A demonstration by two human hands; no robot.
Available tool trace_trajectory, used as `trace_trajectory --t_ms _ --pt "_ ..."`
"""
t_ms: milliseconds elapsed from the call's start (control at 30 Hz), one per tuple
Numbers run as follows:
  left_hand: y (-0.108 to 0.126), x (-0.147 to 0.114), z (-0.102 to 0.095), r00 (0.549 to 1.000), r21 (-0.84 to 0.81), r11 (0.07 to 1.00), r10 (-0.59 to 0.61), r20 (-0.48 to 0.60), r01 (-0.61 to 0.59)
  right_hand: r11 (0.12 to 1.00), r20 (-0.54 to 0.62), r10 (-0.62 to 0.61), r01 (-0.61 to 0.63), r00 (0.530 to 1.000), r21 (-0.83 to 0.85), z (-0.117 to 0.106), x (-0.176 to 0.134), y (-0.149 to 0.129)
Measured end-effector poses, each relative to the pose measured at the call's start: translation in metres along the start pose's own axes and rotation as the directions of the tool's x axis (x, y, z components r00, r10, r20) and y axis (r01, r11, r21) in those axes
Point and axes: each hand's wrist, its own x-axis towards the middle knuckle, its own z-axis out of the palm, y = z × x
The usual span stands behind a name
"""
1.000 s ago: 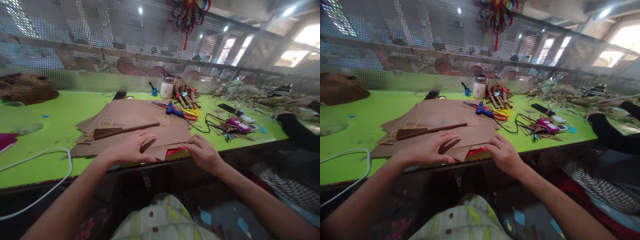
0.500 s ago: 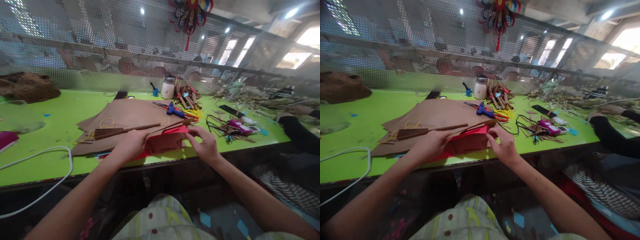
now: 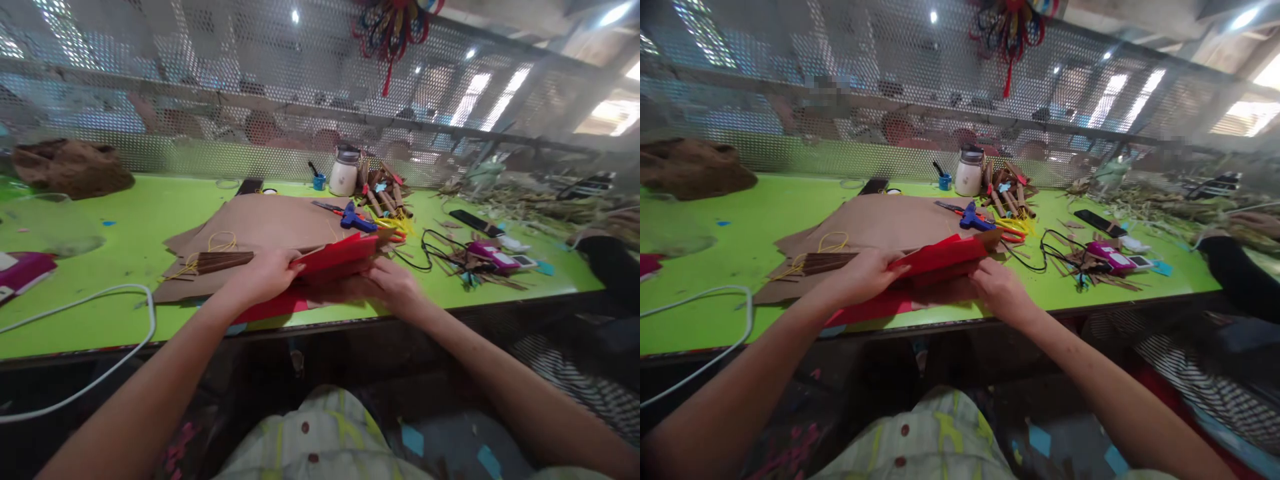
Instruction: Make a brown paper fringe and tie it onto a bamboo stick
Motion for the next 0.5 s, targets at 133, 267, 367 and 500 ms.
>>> trace_trajectory --t_ms 133,267,367,500 --pt "0.007 -0.005 -0.001 0.993 -0.058 0.992 0.113 0.027 -0.111 0.996 -0.091 0.052 -0.046 0.994 0.071 0.0 0.015 0.008" --pt "0.012 -0.008 0.001 0.995 0.078 0.994 0.083 -0.049 -0.079 0.996 -0.104 0.068 -0.063 0.992 0.056 -0.001 0.033 0.015" --pt "0.01 -0.006 0.001 0.995 0.159 0.987 0.027 -0.091 -0.012 0.989 -0.114 0.113 -0.101 0.987 0.106 -0.002 0.042 0.02" --pt "0.007 -0.001 0.0 0.988 0.164 0.985 -0.03 -0.15 0.055 0.957 -0.207 0.259 -0.223 0.943 0.183 -0.001 0.035 0.018"
